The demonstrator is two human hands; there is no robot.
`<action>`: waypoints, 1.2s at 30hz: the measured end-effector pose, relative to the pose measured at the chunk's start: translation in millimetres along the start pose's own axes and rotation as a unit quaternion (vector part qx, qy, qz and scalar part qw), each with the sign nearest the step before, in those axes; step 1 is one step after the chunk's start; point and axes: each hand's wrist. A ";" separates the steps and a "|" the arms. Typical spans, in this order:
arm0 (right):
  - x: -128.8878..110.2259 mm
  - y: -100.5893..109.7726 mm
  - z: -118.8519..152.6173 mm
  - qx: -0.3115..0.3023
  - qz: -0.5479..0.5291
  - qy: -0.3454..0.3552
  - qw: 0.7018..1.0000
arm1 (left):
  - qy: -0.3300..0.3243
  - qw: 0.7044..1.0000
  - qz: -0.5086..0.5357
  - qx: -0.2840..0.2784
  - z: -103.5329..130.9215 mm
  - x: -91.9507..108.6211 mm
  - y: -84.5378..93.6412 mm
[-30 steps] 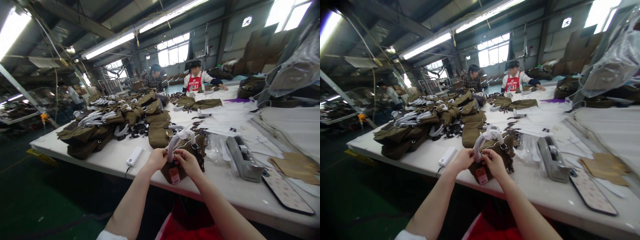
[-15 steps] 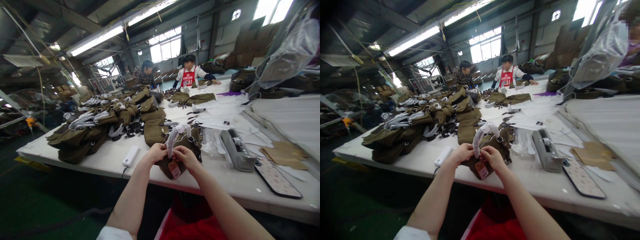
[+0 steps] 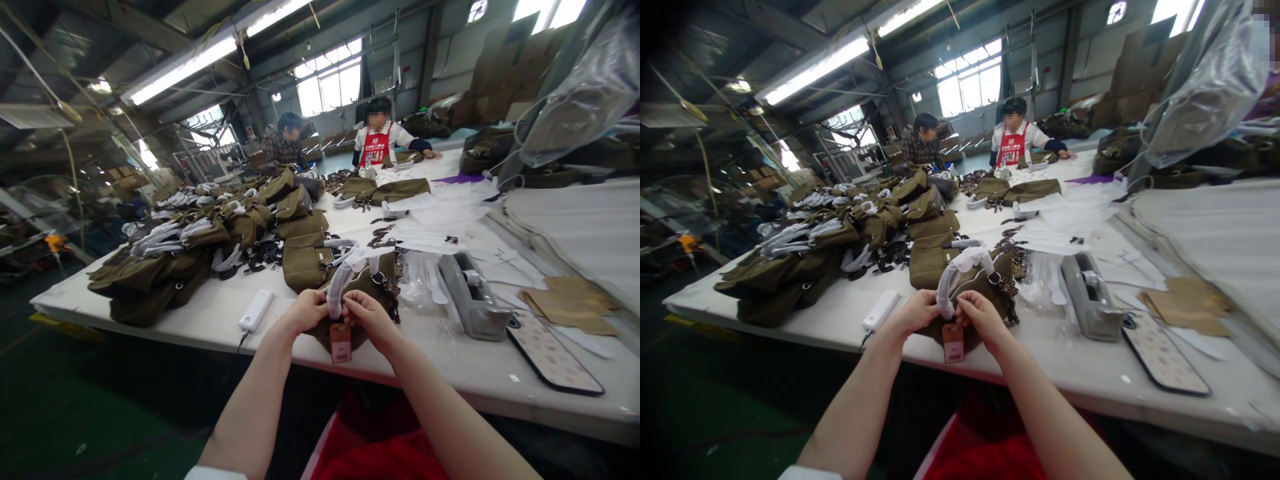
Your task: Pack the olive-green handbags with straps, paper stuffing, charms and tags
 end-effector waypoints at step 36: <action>1.4 -3.2 -9.0 0.018 0.025 -0.007 0.999 | 0.002 0.999 -0.017 0.032 -4.0 -9.1 -2.9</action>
Point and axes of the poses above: each hand's wrist, its own z-axis away from the middle knuckle, its own y-axis out of the back of the hand, x = y × z, and after that the axes turned 13 degrees about -y, right-handed
